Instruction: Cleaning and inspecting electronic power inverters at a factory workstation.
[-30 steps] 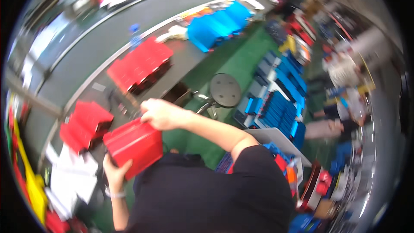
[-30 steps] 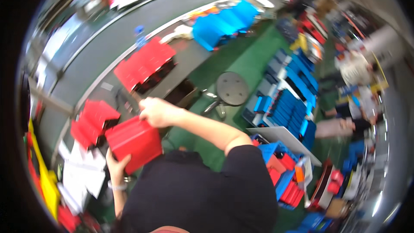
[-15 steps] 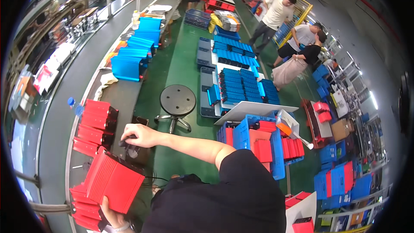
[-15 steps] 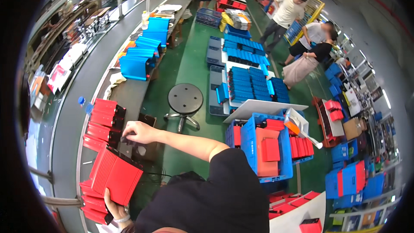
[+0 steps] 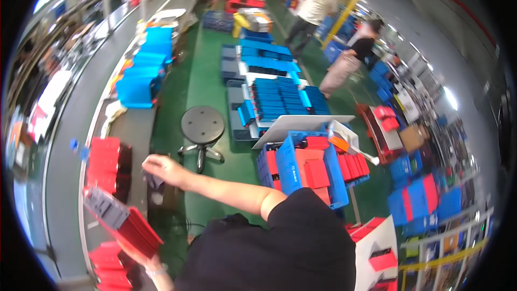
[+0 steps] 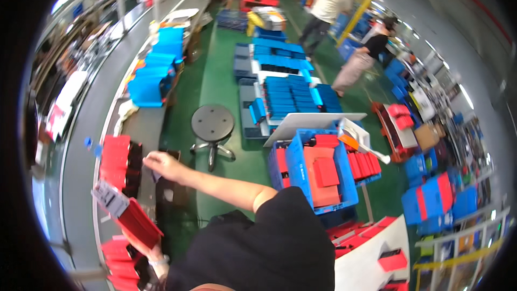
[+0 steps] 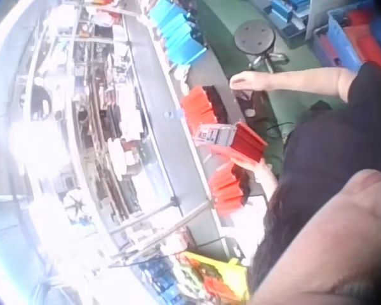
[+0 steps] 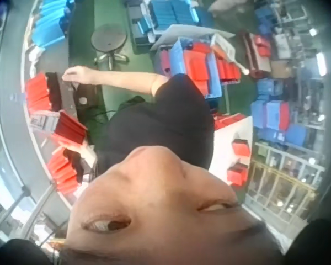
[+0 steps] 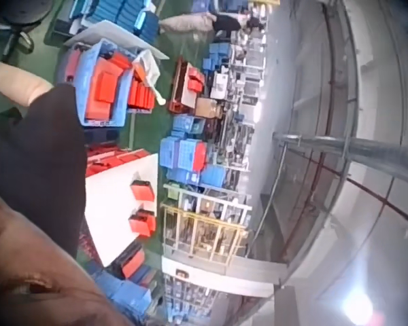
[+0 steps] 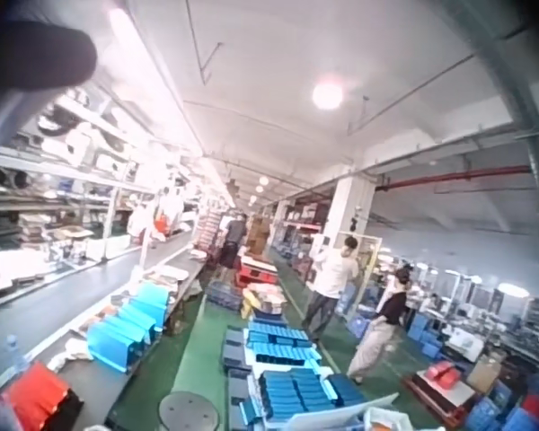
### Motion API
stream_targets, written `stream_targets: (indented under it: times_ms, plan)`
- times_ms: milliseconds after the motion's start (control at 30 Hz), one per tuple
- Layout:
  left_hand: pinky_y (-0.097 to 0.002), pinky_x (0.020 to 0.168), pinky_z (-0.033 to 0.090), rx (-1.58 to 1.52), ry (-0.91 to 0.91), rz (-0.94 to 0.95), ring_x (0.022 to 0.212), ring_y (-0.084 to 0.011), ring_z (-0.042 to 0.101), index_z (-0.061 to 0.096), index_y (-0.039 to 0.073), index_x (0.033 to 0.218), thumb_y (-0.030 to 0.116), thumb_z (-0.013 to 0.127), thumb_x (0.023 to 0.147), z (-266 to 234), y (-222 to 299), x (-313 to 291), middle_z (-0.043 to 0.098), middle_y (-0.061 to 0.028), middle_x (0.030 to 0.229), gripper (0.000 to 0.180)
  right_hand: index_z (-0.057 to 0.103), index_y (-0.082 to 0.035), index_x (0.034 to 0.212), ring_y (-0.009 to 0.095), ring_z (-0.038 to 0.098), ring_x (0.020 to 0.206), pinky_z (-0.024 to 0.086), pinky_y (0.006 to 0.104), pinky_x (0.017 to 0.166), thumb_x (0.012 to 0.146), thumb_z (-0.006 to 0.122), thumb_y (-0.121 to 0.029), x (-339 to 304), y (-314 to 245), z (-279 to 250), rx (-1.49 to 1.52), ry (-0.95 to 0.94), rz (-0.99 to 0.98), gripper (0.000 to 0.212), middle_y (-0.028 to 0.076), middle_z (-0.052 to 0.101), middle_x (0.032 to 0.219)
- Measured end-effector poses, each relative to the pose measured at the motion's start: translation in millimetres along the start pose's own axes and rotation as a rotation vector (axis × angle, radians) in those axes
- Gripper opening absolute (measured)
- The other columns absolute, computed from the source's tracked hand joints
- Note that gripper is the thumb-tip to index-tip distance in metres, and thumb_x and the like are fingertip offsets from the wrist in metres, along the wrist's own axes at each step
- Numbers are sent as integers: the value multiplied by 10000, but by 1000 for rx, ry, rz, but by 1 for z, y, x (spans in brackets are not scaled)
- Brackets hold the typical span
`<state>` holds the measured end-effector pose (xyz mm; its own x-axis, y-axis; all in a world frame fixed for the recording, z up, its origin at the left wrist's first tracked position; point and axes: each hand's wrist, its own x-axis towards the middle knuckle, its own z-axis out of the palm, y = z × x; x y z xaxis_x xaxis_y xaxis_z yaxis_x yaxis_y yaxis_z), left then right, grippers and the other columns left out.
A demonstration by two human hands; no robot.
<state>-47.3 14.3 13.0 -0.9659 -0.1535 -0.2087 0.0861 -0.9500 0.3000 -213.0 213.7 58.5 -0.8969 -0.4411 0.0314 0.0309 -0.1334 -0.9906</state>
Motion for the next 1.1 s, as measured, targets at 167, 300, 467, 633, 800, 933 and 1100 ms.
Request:
stream_targets:
  times_ms: [167,300,467,633,800,933,1100]
  plan:
    - [-478,1019,367,-229,108,9,1139,-332,506,457,-3,1268,405,491,878,-40,-10,33,532,-161,1249,565,575,-71,900,69,539,738,446,232,651,891,629,-236,-17,-28,-12,-133,121,-19,174,-24,561,768]
    - [-437,976,435,-168,35,-88,1099,-284,568,491,35,1264,343,526,891,-40,-21,46,583,-130,1212,485,534,-75,859,107,579,619,425,222,535,933,562,-256,-16,-31,-24,46,50,42,197,22,582,778]
    - [-486,973,428,-231,11,-182,1117,-317,554,480,43,1285,356,601,842,-45,-19,28,563,-148,1242,556,502,-45,941,184,646,760,502,266,651,946,501,-85,-12,-35,-3,135,-77,1,40,83,624,893]
    - [-484,954,442,-234,-5,-211,1101,-311,562,502,35,1261,365,648,805,-51,-17,21,574,-149,1225,582,537,-53,1000,85,546,653,440,218,597,935,522,-68,-16,-44,10,83,-191,21,69,27,581,831]
    - [-477,946,449,-242,-29,-252,1094,-310,565,501,28,1258,380,647,796,-60,-10,17,575,-151,1221,599,567,-40,1011,38,457,618,374,177,552,949,512,-109,-17,-47,15,16,-171,77,108,-4,543,768]
    - [-467,945,452,-149,31,-223,1078,-308,573,502,16,1248,381,642,793,-56,-5,15,578,-152,1212,600,567,-9,1072,59,457,619,361,181,535,998,424,-278,-16,-48,16,-25,-285,52,314,11,536,782]
    - [-443,927,465,-59,79,-198,1040,-300,591,520,-13,1215,338,655,789,-59,5,16,602,-158,1162,568,519,21,1203,84,481,691,405,221,635,1009,320,-405,-19,-47,19,-71,-423,45,510,26,564,854]
